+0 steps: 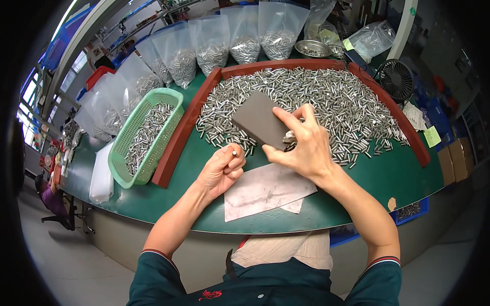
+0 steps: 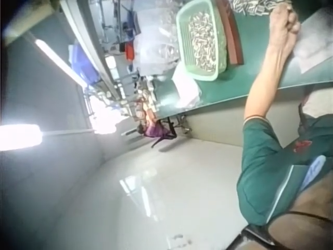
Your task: Sorting and inspecting small cylindrical metal components at a workbench.
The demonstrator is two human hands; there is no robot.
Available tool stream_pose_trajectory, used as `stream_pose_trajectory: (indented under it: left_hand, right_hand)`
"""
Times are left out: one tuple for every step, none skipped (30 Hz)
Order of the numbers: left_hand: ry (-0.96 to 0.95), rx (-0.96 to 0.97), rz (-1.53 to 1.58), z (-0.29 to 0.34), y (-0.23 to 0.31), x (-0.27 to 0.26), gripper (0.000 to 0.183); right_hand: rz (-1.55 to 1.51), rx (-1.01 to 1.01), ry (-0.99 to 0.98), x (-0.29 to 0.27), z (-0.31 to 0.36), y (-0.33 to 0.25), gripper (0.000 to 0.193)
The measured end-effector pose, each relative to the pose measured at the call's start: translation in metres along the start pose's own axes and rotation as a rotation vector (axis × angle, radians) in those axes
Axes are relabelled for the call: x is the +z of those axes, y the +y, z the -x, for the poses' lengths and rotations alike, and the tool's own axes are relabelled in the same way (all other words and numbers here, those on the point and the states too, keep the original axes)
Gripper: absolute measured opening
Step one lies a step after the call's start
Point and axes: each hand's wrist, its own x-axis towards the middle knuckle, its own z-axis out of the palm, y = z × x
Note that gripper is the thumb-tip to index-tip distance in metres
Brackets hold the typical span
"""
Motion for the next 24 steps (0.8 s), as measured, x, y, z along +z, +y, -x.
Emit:
stream_pose_trajectory:
  left_hand:
    - [0.002,0.000,0.001,0.001,0.000,0.000,0.019]
    - [0.123,0.000,0.009,0.002,-0.002,0.001,0.017]
    - [0.237,-0.004,0.015,0.002,-0.004,0.004,0.016]
    - [0.208,-0.032,0.038,0.008,-0.003,0.002,0.022]
    - [0.183,-0.060,0.061,0.012,0.000,0.003,0.030]
    - [0.346,-0.036,-0.043,0.007,-0.006,0.013,0.022]
    - [0.350,0.005,-0.059,0.003,-0.002,0.015,0.017]
    - [-0.011,0.034,-0.049,-0.002,0.005,0.004,0.021]
    - [0.044,0.033,-0.091,-0.001,0.002,0.000,0.024]
    - [0.042,0.018,-0.025,0.003,-0.002,-0.003,0.020]
    - [0.315,-0.010,0.006,0.001,-0.001,0.015,0.019]
    - [0.310,-0.050,-0.091,0.006,0.003,0.027,0.027]
    - [0.143,-0.098,0.123,0.014,0.004,0.009,0.033]
    - [0.393,0.014,0.087,0.002,-0.003,0.032,0.024]
    - [-0.021,0.059,0.055,0.003,-0.003,-0.001,0.018]
    - [-0.022,0.038,-0.054,0.003,-0.001,0.001,0.019]
    - [0.001,0.035,-0.050,0.004,-0.002,-0.006,0.020]
    - [0.118,0.012,-0.013,0.004,-0.002,0.012,0.024]
    - [0.418,-0.033,-0.062,-0.002,-0.002,0.032,0.026]
    - [0.195,-0.058,-0.009,0.007,-0.002,0.007,0.026]
    - [0.168,-0.005,-0.015,0.006,-0.003,0.004,0.023]
    - [0.141,0.047,-0.021,0.005,-0.003,0.002,0.021]
    - [0.005,0.038,-0.065,0.000,0.002,-0.004,0.020]
    - [0.027,0.038,-0.082,0.000,0.002,-0.004,0.021]
  right_hand:
    - [-0.058,-0.014,0.011,-0.001,0.001,-0.010,0.059]
    - [-0.066,-0.106,0.018,-0.004,0.003,-0.020,0.061]
    - [-0.113,-0.190,-0.004,-0.005,0.006,-0.031,0.062]
    - [-0.172,-0.250,-0.067,-0.004,0.013,-0.042,0.061]
    - [-0.142,-0.224,-0.201,-0.004,0.018,-0.053,0.061]
    - [-0.141,-0.218,-0.204,0.000,0.016,-0.047,0.063]
    - [-0.116,-0.104,-0.138,0.004,0.007,-0.034,0.062]
    - [-0.046,0.019,-0.049,0.007,-0.011,-0.020,0.061]
    - [-0.057,-0.017,-0.033,0.004,-0.009,-0.019,0.061]
    - [-0.068,-0.054,-0.017,-0.001,-0.006,-0.020,0.060]
    - [-0.088,-0.139,-0.041,-0.003,0.003,-0.036,0.060]
    - [-0.166,-0.191,-0.121,-0.006,0.010,-0.054,0.061]
    - [-0.142,-0.207,-0.182,-0.006,0.014,-0.058,0.062]
    - [-0.126,-0.150,-0.129,-0.003,0.012,-0.044,0.061]
    - [-0.018,-0.034,-0.042,-0.001,0.000,-0.030,0.059]
    - [0.049,0.025,-0.004,-0.002,-0.008,-0.013,0.057]
    - [0.000,-0.015,0.030,0.000,-0.007,-0.017,0.060]
    - [-0.044,-0.097,-0.002,-0.003,0.003,-0.032,0.063]
    - [-0.113,-0.234,-0.032,0.000,0.008,-0.043,0.064]
    - [-0.117,-0.241,-0.183,-0.007,0.012,-0.062,0.062]
    - [-0.119,-0.225,-0.134,0.002,0.011,-0.053,0.060]
    - [-0.039,-0.095,-0.080,0.003,0.002,-0.036,0.058]
    - [0.026,0.049,-0.031,0.004,-0.017,-0.022,0.057]
    - [0.074,-0.004,0.029,0.000,-0.019,-0.018,0.056]
